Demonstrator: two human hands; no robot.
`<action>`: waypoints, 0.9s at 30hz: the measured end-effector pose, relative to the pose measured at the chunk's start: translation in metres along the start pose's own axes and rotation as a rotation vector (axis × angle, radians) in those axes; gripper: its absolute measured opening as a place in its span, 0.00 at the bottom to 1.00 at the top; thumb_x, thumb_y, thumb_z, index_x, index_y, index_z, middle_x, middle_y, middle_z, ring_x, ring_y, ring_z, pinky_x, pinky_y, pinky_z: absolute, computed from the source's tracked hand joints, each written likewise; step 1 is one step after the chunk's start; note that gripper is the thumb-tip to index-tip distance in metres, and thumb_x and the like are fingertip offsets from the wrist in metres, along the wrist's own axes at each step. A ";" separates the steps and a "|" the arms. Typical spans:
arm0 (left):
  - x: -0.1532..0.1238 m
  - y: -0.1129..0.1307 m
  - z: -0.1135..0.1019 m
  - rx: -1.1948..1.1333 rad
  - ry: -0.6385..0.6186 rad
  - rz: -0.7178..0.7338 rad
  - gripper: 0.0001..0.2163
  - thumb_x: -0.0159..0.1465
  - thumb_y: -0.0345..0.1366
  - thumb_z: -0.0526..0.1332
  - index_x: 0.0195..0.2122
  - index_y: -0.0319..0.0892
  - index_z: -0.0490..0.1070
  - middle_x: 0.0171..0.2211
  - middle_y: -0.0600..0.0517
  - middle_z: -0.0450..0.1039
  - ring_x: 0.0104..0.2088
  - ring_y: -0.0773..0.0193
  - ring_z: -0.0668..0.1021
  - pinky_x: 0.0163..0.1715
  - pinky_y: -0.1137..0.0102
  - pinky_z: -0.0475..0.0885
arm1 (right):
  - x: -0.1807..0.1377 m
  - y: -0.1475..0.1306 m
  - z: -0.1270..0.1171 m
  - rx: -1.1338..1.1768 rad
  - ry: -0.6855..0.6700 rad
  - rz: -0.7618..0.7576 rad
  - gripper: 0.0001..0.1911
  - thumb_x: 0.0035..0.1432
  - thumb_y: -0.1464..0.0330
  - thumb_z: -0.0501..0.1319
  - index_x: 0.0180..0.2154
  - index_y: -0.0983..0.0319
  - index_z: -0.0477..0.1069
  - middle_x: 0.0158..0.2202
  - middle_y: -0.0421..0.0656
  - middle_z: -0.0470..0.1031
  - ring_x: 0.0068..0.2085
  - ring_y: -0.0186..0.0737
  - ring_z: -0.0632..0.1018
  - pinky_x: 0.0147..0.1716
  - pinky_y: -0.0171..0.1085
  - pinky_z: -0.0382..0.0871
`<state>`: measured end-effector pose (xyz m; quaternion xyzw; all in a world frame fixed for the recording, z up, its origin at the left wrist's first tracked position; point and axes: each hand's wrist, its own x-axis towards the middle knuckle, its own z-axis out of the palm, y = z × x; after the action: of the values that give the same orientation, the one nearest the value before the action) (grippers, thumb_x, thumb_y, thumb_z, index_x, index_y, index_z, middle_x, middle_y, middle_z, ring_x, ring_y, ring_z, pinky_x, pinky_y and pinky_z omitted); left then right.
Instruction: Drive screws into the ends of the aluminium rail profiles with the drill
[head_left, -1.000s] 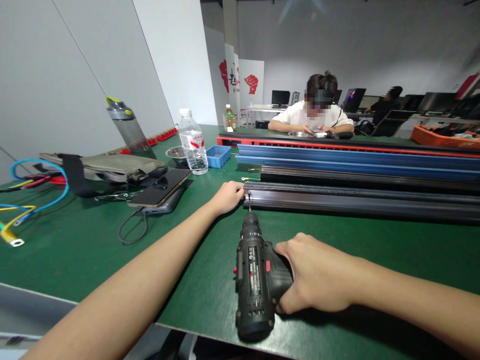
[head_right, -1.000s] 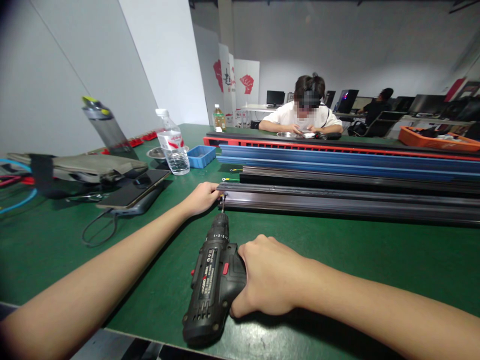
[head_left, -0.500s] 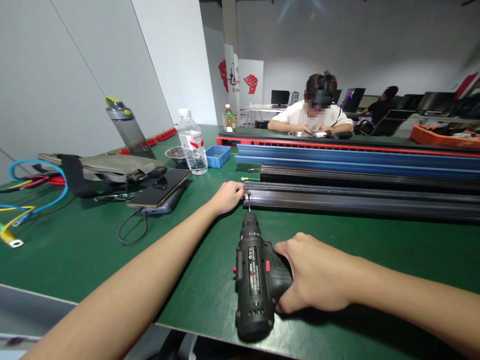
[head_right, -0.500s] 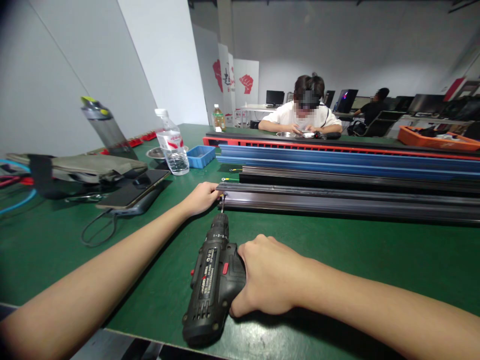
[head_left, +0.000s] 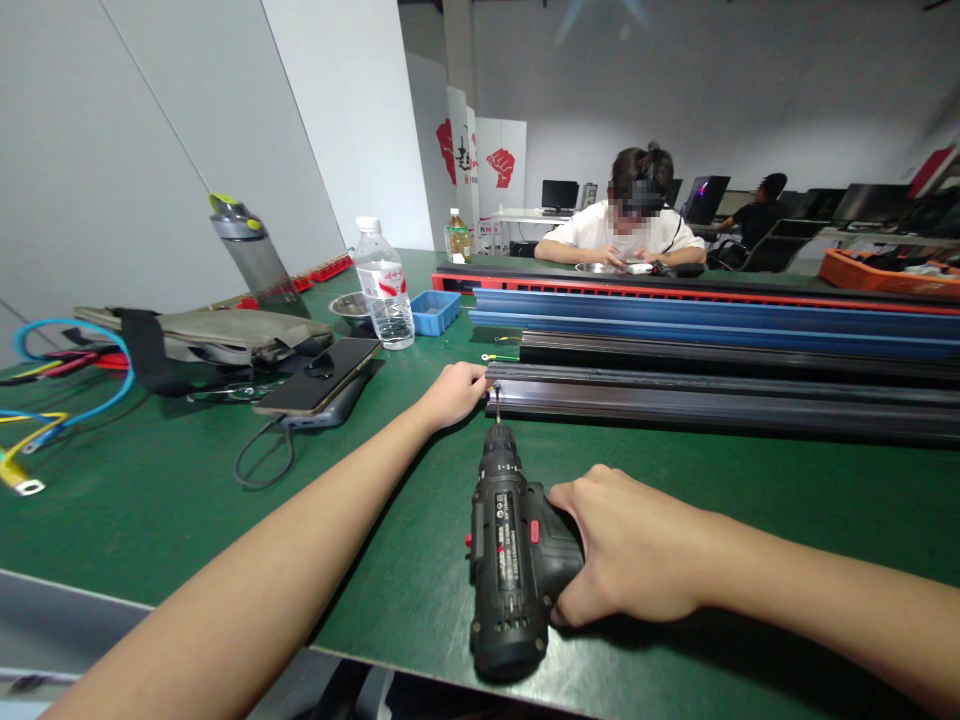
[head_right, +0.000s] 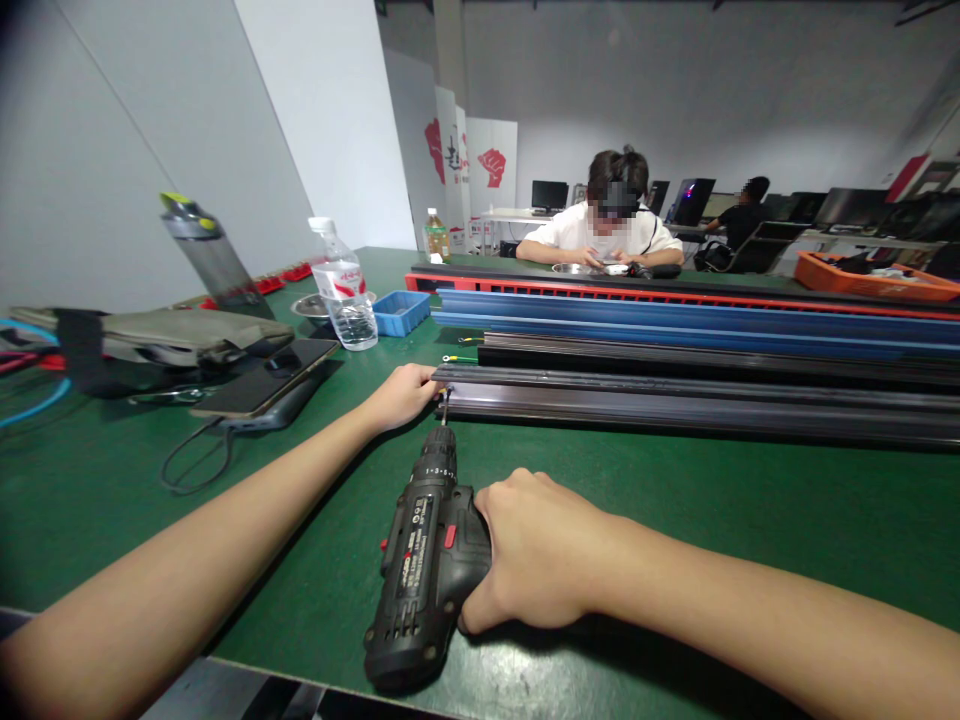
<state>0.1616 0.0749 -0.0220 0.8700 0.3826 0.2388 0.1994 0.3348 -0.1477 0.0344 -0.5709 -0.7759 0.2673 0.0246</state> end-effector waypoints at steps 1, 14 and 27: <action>0.000 0.000 0.000 -0.001 -0.002 -0.002 0.15 0.61 0.41 0.50 0.19 0.41 0.62 0.19 0.54 0.64 0.24 0.66 0.66 0.28 0.72 0.58 | 0.000 0.000 0.000 0.003 0.002 0.000 0.18 0.38 0.55 0.69 0.28 0.60 0.72 0.22 0.37 0.73 0.20 0.33 0.66 0.19 0.34 0.58; 0.001 0.000 0.000 -0.001 0.001 0.003 0.15 0.61 0.39 0.50 0.18 0.41 0.61 0.19 0.55 0.62 0.23 0.67 0.64 0.27 0.73 0.57 | 0.000 0.001 0.000 -0.010 0.016 -0.012 0.18 0.38 0.55 0.69 0.27 0.60 0.71 0.20 0.35 0.70 0.19 0.31 0.64 0.17 0.33 0.56; 0.000 0.001 0.000 -0.015 0.003 -0.023 0.15 0.60 0.41 0.50 0.18 0.41 0.61 0.19 0.55 0.61 0.24 0.67 0.63 0.26 0.72 0.57 | -0.001 -0.001 -0.002 -0.004 0.000 -0.010 0.18 0.39 0.56 0.68 0.29 0.61 0.72 0.21 0.37 0.71 0.20 0.33 0.66 0.19 0.33 0.58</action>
<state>0.1622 0.0746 -0.0216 0.8637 0.3909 0.2405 0.2082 0.3353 -0.1478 0.0371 -0.5670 -0.7792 0.2659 0.0248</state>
